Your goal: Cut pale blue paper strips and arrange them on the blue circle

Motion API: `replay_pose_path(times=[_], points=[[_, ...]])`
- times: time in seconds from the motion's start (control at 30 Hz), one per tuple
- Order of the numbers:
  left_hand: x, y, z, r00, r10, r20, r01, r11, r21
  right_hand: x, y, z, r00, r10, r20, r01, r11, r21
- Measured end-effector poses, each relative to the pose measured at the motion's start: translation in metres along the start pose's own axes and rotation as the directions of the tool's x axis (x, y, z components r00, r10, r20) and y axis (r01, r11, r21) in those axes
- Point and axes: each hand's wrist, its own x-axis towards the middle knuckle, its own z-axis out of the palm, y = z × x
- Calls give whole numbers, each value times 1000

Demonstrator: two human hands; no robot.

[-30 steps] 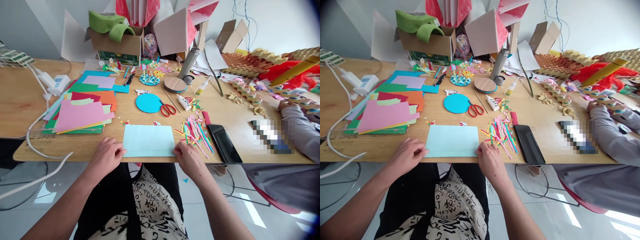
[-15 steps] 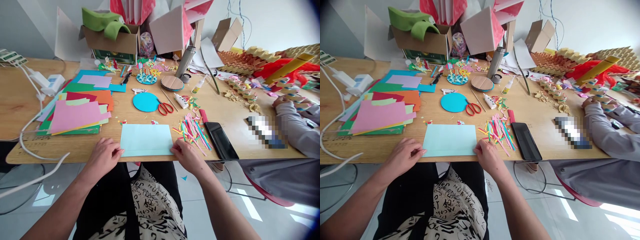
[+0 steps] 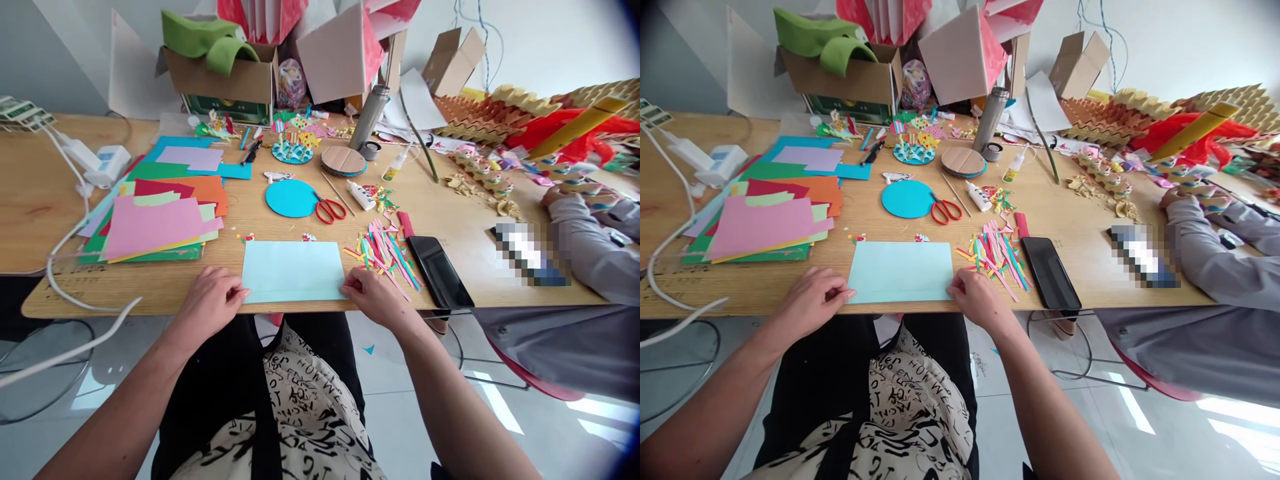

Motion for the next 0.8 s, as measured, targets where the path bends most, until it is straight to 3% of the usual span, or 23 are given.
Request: replay_pose_path(times=[0.8], points=[[-8,9,-1,999,-37,-11,37,999,6,2,12,15,982,-158,-99,153,986,-61]])
